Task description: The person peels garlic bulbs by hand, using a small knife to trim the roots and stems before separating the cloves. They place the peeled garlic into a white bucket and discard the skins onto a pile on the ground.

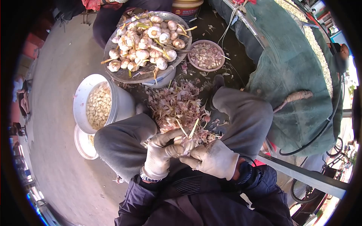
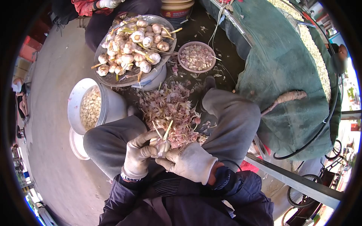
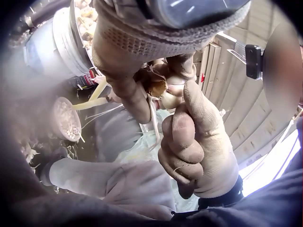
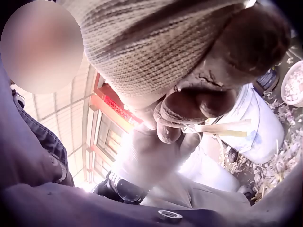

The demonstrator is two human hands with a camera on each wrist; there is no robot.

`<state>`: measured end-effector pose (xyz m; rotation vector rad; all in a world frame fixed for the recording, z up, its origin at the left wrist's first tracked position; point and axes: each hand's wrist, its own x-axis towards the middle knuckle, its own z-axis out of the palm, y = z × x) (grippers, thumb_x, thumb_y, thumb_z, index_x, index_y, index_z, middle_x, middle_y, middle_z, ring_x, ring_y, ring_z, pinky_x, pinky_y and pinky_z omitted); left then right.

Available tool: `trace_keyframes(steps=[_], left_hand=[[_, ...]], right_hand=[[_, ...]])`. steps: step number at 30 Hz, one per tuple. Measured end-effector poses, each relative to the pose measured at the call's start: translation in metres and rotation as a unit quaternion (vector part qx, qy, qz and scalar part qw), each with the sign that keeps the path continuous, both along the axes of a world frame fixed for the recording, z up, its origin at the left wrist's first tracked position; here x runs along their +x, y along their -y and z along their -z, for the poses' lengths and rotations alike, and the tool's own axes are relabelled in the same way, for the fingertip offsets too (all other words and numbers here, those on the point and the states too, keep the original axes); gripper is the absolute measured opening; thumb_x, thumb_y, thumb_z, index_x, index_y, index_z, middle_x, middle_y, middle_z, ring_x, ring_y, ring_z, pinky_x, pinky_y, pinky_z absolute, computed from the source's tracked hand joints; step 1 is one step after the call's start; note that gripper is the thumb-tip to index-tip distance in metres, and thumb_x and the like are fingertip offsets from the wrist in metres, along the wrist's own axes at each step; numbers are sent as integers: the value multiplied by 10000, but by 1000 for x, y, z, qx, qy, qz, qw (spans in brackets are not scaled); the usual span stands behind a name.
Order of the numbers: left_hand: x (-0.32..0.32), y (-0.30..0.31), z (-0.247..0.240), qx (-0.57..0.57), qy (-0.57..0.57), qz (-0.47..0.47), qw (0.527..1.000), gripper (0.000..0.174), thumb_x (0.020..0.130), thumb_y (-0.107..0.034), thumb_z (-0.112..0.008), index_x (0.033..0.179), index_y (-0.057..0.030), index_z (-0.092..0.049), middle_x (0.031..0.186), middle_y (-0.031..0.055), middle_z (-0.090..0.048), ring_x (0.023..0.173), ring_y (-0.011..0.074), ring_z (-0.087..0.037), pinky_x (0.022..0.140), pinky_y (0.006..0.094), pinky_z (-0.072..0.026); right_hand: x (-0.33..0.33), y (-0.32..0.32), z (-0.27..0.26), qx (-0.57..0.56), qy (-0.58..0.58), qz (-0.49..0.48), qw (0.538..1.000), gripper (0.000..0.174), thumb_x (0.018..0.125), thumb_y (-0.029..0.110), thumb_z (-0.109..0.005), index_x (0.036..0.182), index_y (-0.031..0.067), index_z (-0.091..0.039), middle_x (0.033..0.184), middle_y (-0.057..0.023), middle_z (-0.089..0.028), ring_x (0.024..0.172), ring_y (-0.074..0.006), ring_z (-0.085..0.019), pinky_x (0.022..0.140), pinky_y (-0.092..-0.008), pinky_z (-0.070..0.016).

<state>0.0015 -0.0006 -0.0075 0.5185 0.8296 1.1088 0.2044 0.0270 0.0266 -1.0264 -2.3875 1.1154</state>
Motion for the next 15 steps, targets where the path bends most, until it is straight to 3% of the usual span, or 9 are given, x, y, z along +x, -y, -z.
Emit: trace_keyframes(steps=[1, 5, 6, 7, 9, 10, 11, 13, 15], left_hand=[[2, 0, -1, 12, -5, 2, 1000, 542, 853, -79, -818, 1332, 97, -636, 964, 100, -717, 845, 150, -635, 833, 314, -524], [-2, 0, -1, 2, -12, 5, 1000, 581, 847, -135, -842, 1340, 89, -634, 974, 92, -715, 835, 139, -623, 831, 312, -517], [-2, -1, -2, 3, -13, 4, 1000, 581, 847, -135, -842, 1340, 89, -634, 974, 92, -715, 835, 139, -623, 831, 312, -517], [1, -3, -5, 0, -6, -19, 1000, 581, 852, -154, -847, 1335, 89, -634, 1014, 111, -726, 887, 163, -655, 862, 319, -531], [4, -12, -10, -2, 10, -64, 998, 585, 862, -192, -855, 1325, 88, -634, 1096, 150, -750, 991, 210, -719, 923, 334, -560], [-1, -21, -14, 9, -3, -55, 998, 580, 868, -217, -858, 1304, 95, -638, 1148, 172, -749, 1060, 246, -730, 970, 357, -564], [-2, -28, -15, 41, -3, -60, 997, 592, 875, -230, -854, 1313, 96, -626, 1143, 163, -748, 1046, 233, -728, 961, 353, -563], [-8, -36, -29, 42, -4, -81, 996, 545, 922, -226, -811, 1332, 85, -631, 1151, 121, -744, 1030, 183, -701, 965, 324, -534], [-22, -40, -33, 44, -4, -104, 994, 545, 933, -234, -803, 1334, 87, -621, 1154, 134, -744, 1033, 196, -711, 963, 332, -543]], right_hand=[[0, 0, -1, -25, 45, -32, 998, 263, 965, 357, -702, 1036, 108, -750, 814, -79, -723, 721, -301, -721, 628, -421, -572], [-6, 1, 10, 31, 16, -59, 998, 331, 999, 400, -640, 1000, 85, -744, 766, -102, -710, 695, -321, -715, 625, -445, -570], [-7, 0, 2, 10, 66, -87, 994, 332, 1005, 400, -628, 1003, 88, -742, 772, -105, -711, 703, -326, -715, 631, -451, -569], [-8, 0, -2, -10, 116, -114, 987, 334, 1012, 401, -617, 1006, 90, -739, 778, -107, -711, 710, -331, -716, 637, -457, -568], [-21, 12, 4, -58, 99, -188, 976, 340, 1025, 409, -592, 1048, 100, -729, 775, -113, -708, 755, -332, -722, 669, -450, -571], [-28, 10, 1, -96, 126, -232, 960, 346, 1031, 417, -579, 1156, 129, -724, 832, -101, -725, 813, -327, -726, 710, -451, -570], [-27, 5, 1, -90, 129, -237, 959, 346, 1031, 417, -579, 1156, 129, -724, 832, -101, -725, 813, -327, -726, 710, -451, -570], [-18, -7, 1, 7, 110, -232, 967, 313, 1031, 353, -572, 1252, 186, -717, 980, -61, -753, 873, -304, -733, 761, -444, -578], [-10, -21, 6, -109, 145, -149, 972, 389, 962, 176, -610, 1337, 242, -689, 1234, 0, -711, 930, -266, -740, 815, -404, -604]])
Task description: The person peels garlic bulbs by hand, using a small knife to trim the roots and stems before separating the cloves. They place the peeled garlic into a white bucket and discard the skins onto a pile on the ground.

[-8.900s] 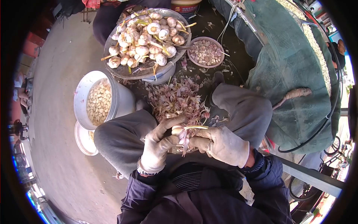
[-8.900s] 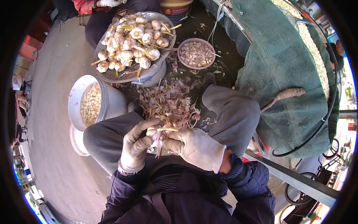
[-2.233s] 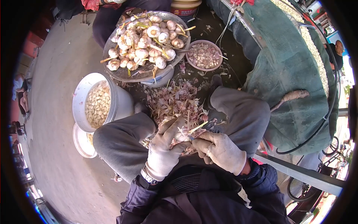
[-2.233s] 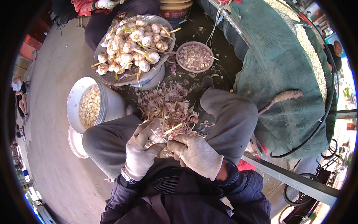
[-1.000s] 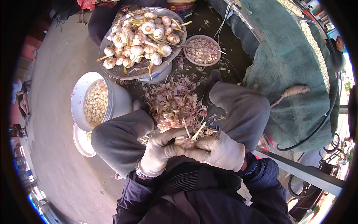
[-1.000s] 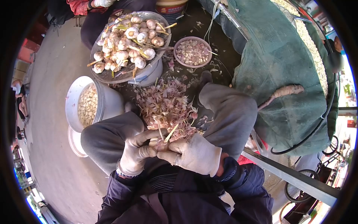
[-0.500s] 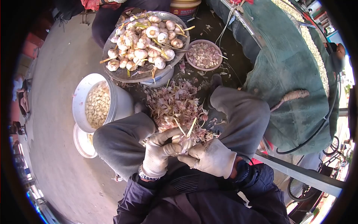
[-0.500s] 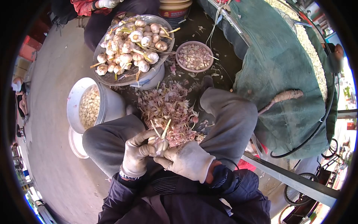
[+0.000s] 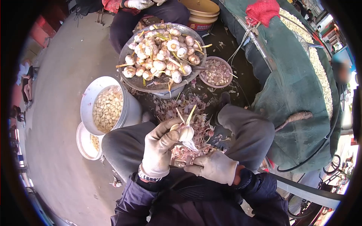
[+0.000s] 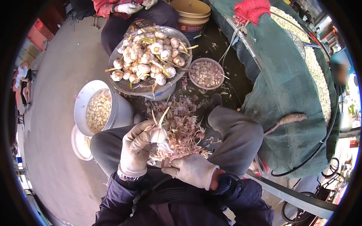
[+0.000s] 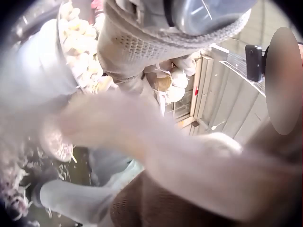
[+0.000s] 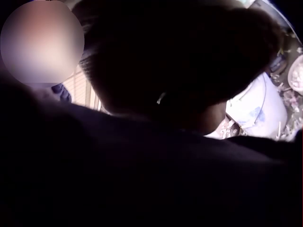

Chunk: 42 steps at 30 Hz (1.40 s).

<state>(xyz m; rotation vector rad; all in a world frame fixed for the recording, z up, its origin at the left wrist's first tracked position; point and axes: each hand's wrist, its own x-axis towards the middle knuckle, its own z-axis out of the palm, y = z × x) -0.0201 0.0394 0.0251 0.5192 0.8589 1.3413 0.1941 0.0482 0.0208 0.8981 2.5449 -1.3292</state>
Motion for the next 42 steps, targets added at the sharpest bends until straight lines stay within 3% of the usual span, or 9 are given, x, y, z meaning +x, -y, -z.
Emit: trace_keyframes(steps=[6, 8, 12, 22, 23, 27, 35, 36, 42], left_hand=[[-36, -15, -5, -9, -41, -77, 996, 693, 935, -423, -740, 1367, 84, -550, 1134, 157, -722, 1014, 248, -732, 868, 389, -622], [-45, -27, -17, 16, -41, -83, 996, 658, 946, -401, -722, 1371, 72, -556, 1146, 151, -722, 1025, 239, -725, 877, 358, -605], [-68, -57, -27, 86, -4, -145, 986, 619, 964, -352, -734, 1371, 75, -546, 1137, 142, -728, 1010, 225, -726, 870, 378, -608], [-122, -150, -36, 192, 6, -164, 968, 537, 1108, -378, -482, 1421, 58, -503, 1396, 218, -621, 1274, 328, -621, 1104, 478, -506], [-127, -159, -31, 201, 37, -158, 966, 496, 1116, -339, -468, 1413, 55, -509, 1391, 216, -623, 1289, 329, -614, 1130, 488, -495], [-128, -176, -10, 139, 92, -217, 962, 516, 1050, -304, -592, 1376, 93, -546, 1265, 197, -691, 1130, 312, -704, 931, 449, -619], [-140, -174, 6, 253, -201, -47, 945, 484, 1072, -343, -481, 1404, 2, -544, 1357, 157, -637, 1210, 303, -644, 1047, 491, -521], [-147, -187, 27, 271, 44, -18, 962, 367, 1092, -246, -486, 1348, 5, -570, 1312, 166, -647, 1171, 297, -658, 991, 467, -560], [-136, -180, 21, 236, -36, -47, 970, 346, 1096, -241, -484, 1303, 12, -597, 1245, 163, -683, 1108, 286, -687, 934, 425, -589]], right_hand=[[26, -54, -23, 222, -40, -75, 971, 324, 958, 121, -620, 1273, 82, -685, 1153, -118, -717, 885, -249, -733, 773, -343, -605], [6, -84, -58, -163, -14, 222, 961, 295, 1031, 203, -625, 1257, 24, -686, 987, -89, -732, 812, -161, -694, 712, -304, -576], [-36, -126, -95, -217, -130, 330, 909, 373, 1070, 260, -612, 1280, -43, -668, 986, -40, -731, 702, -82, -635, 653, -242, -525], [-146, -220, 19, 18, -346, 223, 911, 237, 981, 42, -623, 1193, 7, -723, 1176, -121, -739, 1138, -224, -678, 969, -348, -533], [-151, -212, 22, -145, -387, 260, 873, 303, 939, 27, -648, 1237, 24, -703, 1196, -123, -724, 1147, -268, -673, 997, -335, -512], [-155, -204, 61, 306, -193, 88, 928, 238, 946, -65, -618, 1142, 68, -640, 1203, -78, -682, 1153, -255, -663, 1011, -335, -522], [-159, -199, 67, 326, -161, -37, 931, 363, 786, 32, -678, 1141, 105, -654, 1301, -80, -621, 1338, -300, -545, 1184, -463, -395], [-158, -195, 66, 342, -121, -40, 931, 387, 786, 19, -664, 1164, 98, -652, 1339, -74, -607, 1351, -306, -538, 1182, -472, -395], [-151, -177, 67, 358, -82, -19, 930, 418, 856, 102, -711, 1270, 90, -658, 1369, -90, -598, 1341, -325, -541, 1119, -479, -436]])
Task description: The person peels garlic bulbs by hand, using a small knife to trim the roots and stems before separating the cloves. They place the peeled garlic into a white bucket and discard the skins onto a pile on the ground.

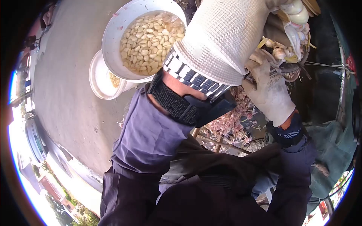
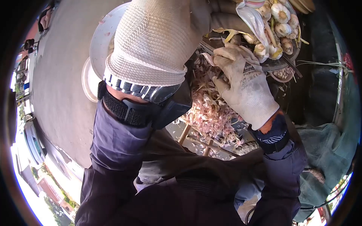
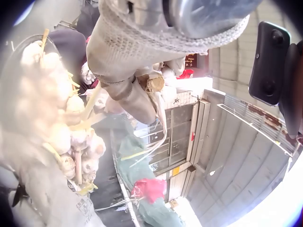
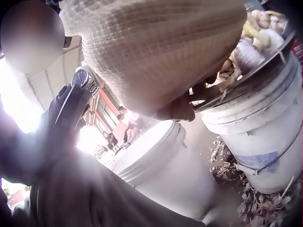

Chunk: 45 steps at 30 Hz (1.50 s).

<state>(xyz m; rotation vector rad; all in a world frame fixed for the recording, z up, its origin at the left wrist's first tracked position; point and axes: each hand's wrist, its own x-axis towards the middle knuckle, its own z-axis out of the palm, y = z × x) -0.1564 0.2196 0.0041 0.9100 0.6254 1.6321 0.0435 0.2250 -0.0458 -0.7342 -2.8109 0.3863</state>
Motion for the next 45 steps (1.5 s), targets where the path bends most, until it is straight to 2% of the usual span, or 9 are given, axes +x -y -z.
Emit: trace_keyframes(steps=[4, 8, 14, 15, 19, 26, 32, 37, 45], left_hand=[[6, 17, -21, -68, -123, -14, 990, 481, 1075, -372, -514, 1331, 26, -600, 1258, 179, -691, 1113, 302, -698, 907, 417, -601], [32, 15, -48, -166, 106, -54, 979, 473, 1032, -238, -606, 1339, 117, -551, 1170, 205, -726, 1046, 277, -729, 929, 407, -598], [44, 12, -34, -117, 65, -48, 990, 613, 1003, -340, -683, 1404, 88, -505, 1193, 181, -719, 1083, 279, -716, 983, 445, -570], [45, 13, -30, -126, 61, -55, 989, 630, 994, -364, -701, 1402, 79, -515, 1203, 166, -718, 1105, 262, -707, 1003, 425, -552], [54, 13, -38, -141, 29, -62, 988, 685, 964, -407, -749, 1416, 59, -532, 1246, 135, -715, 1166, 216, -682, 1066, 369, -489], [72, 9, -28, -116, 2, -37, 993, 703, 952, -408, -766, 1433, 52, -539, 1250, 118, -717, 1122, 198, -683, 1036, 352, -492], [89, 13, -33, -113, -137, 3, 984, 739, 939, -409, -779, 1461, 41, -513, 1223, 111, -687, 1066, 161, -655, 805, 286, -542], [90, 10, -32, -120, -285, 39, 950, 768, 872, 151, -687, 1557, 34, -360, 1298, 106, -598, 1120, 212, -658, 945, 362, -614], [87, 13, -28, -95, -394, -12, 914, 799, 779, 60, -820, 1503, -6, -490, 1230, 129, -676, 1076, 231, -684, 962, 333, -550]], right_hand=[[1, -3, -17, -124, -107, 47, 985, 512, 813, 83, -809, 1285, 42, -616, 1377, -152, -573, 1241, -404, -579, 1068, -488, -467], [10, -17, -39, -14, -153, 73, 985, 473, 874, 225, -768, 1299, 59, -644, 1304, -147, -606, 1191, -375, -594, 994, -487, -491], [23, -22, -44, -209, -178, 111, 955, 405, 896, 227, -751, 1249, 43, -674, 1217, -135, -643, 1082, -342, -644, 934, -459, -531], [28, -24, -45, -90, -213, 90, 969, 332, 926, 204, -748, 1204, 29, -699, 1143, -121, -692, 960, -305, -688, 860, -410, -561], [49, -38, -74, -568, -305, 215, 733, 283, 1025, 233, -684, 1157, -16, -702, 936, -104, -766, 810, -169, -728, 687, -283, -542], [75, -44, -83, -674, -468, 200, 536, 487, 1020, 449, -667, 1166, -15, -673, 1024, -108, -734, 774, -190, -730, 642, -279, -558], [71, -39, -99, -657, -333, 188, 649, 389, 987, 345, -735, 1163, -1, -731, 948, -31, -730, 806, -108, -672, 736, -242, -522], [80, -36, -88, -562, -374, 207, 708, 313, 964, 211, -758, 1195, 0, -741, 917, -29, -731, 822, -80, -668, 739, -242, -535], [85, -34, -71, -517, -361, 195, 751, 241, 960, 94, -736, 1180, -4, -743, 989, -77, -770, 882, -117, -726, 774, -254, -566]])
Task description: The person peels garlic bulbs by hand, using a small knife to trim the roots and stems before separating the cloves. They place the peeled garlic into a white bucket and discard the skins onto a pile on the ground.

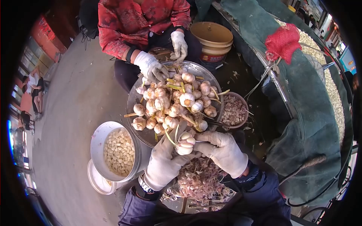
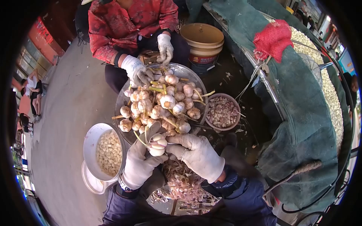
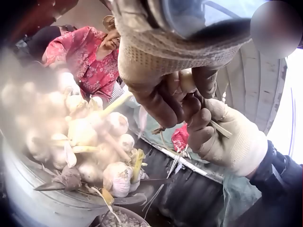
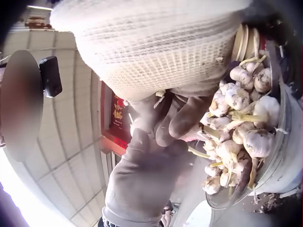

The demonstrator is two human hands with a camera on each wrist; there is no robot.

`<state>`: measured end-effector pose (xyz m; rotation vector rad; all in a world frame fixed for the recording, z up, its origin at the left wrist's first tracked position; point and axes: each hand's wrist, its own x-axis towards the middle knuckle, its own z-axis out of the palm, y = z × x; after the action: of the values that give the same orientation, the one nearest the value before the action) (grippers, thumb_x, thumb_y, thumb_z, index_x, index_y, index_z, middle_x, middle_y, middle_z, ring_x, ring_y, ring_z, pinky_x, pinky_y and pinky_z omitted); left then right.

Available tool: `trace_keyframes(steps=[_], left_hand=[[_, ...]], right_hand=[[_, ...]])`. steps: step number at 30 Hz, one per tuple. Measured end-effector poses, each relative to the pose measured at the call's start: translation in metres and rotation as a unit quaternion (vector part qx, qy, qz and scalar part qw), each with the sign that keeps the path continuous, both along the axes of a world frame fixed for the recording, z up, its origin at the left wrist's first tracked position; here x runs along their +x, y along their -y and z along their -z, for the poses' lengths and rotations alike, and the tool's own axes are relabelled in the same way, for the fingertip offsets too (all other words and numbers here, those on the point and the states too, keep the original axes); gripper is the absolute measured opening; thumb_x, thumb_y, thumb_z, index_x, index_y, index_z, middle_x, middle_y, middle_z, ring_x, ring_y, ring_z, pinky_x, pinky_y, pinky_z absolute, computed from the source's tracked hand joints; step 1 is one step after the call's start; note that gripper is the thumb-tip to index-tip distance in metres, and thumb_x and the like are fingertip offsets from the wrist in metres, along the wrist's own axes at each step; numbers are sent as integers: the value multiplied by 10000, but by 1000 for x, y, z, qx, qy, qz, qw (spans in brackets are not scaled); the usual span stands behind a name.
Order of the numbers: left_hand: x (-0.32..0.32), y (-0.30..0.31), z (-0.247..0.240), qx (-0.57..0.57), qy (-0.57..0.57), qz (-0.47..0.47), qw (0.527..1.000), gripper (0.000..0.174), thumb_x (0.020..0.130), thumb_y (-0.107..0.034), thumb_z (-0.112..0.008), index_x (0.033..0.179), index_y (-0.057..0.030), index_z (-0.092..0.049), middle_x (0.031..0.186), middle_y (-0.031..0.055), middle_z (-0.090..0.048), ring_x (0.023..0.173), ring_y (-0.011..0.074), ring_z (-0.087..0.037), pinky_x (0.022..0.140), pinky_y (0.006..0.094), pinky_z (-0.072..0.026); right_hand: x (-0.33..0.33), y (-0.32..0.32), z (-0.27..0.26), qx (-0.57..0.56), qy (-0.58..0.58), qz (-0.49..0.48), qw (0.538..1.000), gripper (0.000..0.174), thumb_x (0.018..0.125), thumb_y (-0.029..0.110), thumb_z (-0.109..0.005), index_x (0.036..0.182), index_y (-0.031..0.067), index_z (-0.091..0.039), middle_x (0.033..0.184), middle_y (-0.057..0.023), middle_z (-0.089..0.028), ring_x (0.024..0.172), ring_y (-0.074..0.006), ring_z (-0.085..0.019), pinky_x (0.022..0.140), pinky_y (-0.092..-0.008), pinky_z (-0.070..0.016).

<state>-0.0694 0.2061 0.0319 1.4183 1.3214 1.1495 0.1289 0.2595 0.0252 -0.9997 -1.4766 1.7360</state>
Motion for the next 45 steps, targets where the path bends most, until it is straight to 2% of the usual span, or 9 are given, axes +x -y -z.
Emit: trace_keyframes(steps=[2, 8, 12, 14, 20, 28, 37, 40, 45], left_hand=[[2, 1, -1, 26, 3, -5, 1000, 819, 772, 57, -817, 1516, -16, -483, 1219, 137, -676, 1111, 241, -674, 983, 321, -530], [-2, 3, 1, -73, 144, -23, 987, 825, 746, 3, -850, 1497, -26, -509, 1231, 135, -671, 1134, 258, -664, 990, 357, -519], [-5, 1, 5, -75, 68, -30, 994, 823, 731, -9, -862, 1479, -14, -519, 1240, 160, -668, 1127, 306, -671, 976, 381, -533], [-2, -1, 1, 65, -166, -35, 983, 817, 732, -23, -868, 1472, -13, -523, 1243, 198, -663, 1112, 367, -675, 954, 404, -549], [6, 0, -1, 104, -231, -16, 967, 778, 745, -32, -871, 1452, -25, -546, 1269, 193, -665, 1138, 362, -677, 967, 410, -553], [11, 3, 3, 119, -255, 13, 959, 783, 724, -93, -897, 1423, -15, -551, 1276, 227, -662, 1111, 413, -686, 921, 443, -573], [18, 8, 12, 107, -243, 4, 964, 776, 695, -17, -859, 1415, -28, -570, 1289, 228, -658, 1132, 415, -679, 940, 438, -571], [18, 8, 15, 113, -230, -7, 966, 794, 676, 0, -860, 1418, -38, -581, 1299, 227, -657, 1144, 420, -671, 946, 443, -567], [20, 11, 19, 116, -253, -13, 960, 784, 681, -22, -882, 1406, -24, -582, 1301, 224, -657, 1147, 419, -670, 948, 448, -568]], right_hand=[[1, 0, -4, 196, 61, 4, 979, 229, 945, 99, -750, 1158, 12, -750, 1016, -98, -773, 908, -166, -746, 796, -276, -578], [-4, -1, -8, 278, 124, -1, 953, 218, 934, 133, -760, 1131, 40, -749, 1081, -109, -750, 920, -273, -740, 828, -345, -586], [-5, -8, -15, 339, 132, 45, 931, 237, 929, 153, -768, 1143, 53, -748, 1089, -105, -723, 931, -297, -722, 814, -362, -582], [-8, -3, -20, 278, 137, 62, 949, 234, 937, 190, -770, 1147, 89, -756, 1081, -97, -711, 951, -275, -711, 795, -358, -578], [-5, 0, -17, 54, 114, -25, 992, 281, 968, 268, -743, 1184, 89, -752, 1084, -92, -747, 903, -166, -723, 801, -300, -569], [4, -6, -18, -53, 113, -72, 990, 304, 956, 198, -685, 1188, 4, -724, 952, -108, -737, 922, -131, -697, 824, -305, -546], [7, -5, 9, 53, 139, -76, 986, 327, 923, 143, -604, 1195, -30, -664, 985, -231, -695, 856, -315, -684, 801, -392, -537], [2, -3, 12, -32, 110, -64, 991, 294, 943, 129, -600, 1184, -23, -672, 926, -137, -717, 814, -155, -648, 745, -336, -526], [0, -3, 15, -56, 66, -47, 995, 255, 939, 73, -557, 1136, -25, -685, 887, -47, -697, 805, -87, -605, 734, -285, -510]])
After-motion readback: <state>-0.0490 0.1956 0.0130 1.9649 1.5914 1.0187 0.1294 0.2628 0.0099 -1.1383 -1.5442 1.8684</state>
